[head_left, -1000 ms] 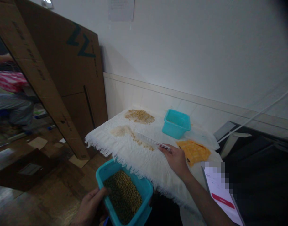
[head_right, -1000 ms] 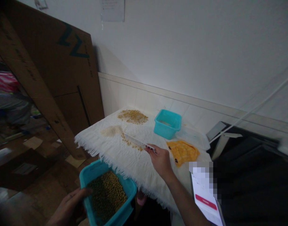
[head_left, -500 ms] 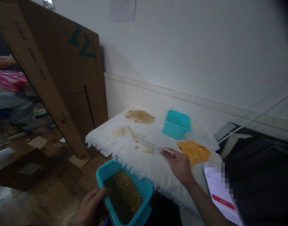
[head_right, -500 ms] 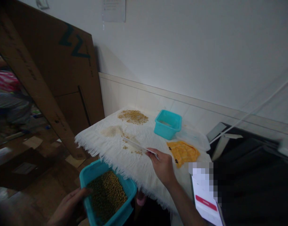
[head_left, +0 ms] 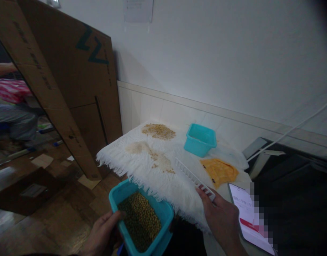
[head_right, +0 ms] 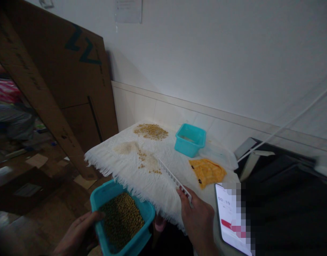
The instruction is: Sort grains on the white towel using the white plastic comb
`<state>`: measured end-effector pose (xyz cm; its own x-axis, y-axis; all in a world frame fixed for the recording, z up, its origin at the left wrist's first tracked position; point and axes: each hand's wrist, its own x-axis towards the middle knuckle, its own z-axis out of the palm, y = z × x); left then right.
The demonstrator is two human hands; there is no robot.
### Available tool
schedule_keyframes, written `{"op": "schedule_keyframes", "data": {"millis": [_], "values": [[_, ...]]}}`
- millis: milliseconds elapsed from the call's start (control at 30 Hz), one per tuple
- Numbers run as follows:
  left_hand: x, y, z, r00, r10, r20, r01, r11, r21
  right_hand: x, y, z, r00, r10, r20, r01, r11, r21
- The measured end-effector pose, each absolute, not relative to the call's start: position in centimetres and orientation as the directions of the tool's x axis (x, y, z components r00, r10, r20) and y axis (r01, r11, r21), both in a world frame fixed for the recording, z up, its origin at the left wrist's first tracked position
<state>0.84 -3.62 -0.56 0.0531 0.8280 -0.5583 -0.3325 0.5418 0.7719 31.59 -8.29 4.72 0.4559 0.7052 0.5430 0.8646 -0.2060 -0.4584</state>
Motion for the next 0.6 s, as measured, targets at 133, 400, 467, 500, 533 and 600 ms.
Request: {"op": "schedule_keyframes", "data": {"millis": [133, 400, 467, 500, 533, 600], "values": [[0.7, -3.7, -0.1, 0.055, 0.826, -0.56, -0.327, 0.545, 0.772, 31.7, -9.3, 4.5, 0.343, 0.737, 0.583, 0.921, -0.141, -0.363], [0.5, -3.8, -1.5, 0.075, 0.845, -0.53, -0.336, 0.522, 0.784, 31.6, -10.6, 4.3, 0.254, 0.74, 0.623, 0.961, -0.122, -0.248], [0.6, -3.8, -1.6, 0.07, 0.843, -0.534, -0.339, 0.523, 0.782, 31.7, -11.0, 4.0, 0.181, 0.745, 0.642, 0.979, -0.074, -0.191], [0.7, -3.7, -1.5, 0.07, 0.84, -0.538, -0.34, 0.527, 0.779, 31.7, -11.2, 3.8, 0.136, 0.744, 0.654, 0.988, -0.048, -0.15], [0.8, -3.7, -1.3, 0.069, 0.839, -0.54, -0.34, 0.529, 0.778, 31.8, -11.4, 3.7, 0.078, 0.742, 0.666, 0.995, -0.017, -0.097], [0.9, -3.6, -0.6, 0.061, 0.839, -0.54, -0.341, 0.526, 0.779, 32.1, -11.9, 3.5, -0.054, 0.732, 0.679, 0.998, 0.045, 0.032]]}}
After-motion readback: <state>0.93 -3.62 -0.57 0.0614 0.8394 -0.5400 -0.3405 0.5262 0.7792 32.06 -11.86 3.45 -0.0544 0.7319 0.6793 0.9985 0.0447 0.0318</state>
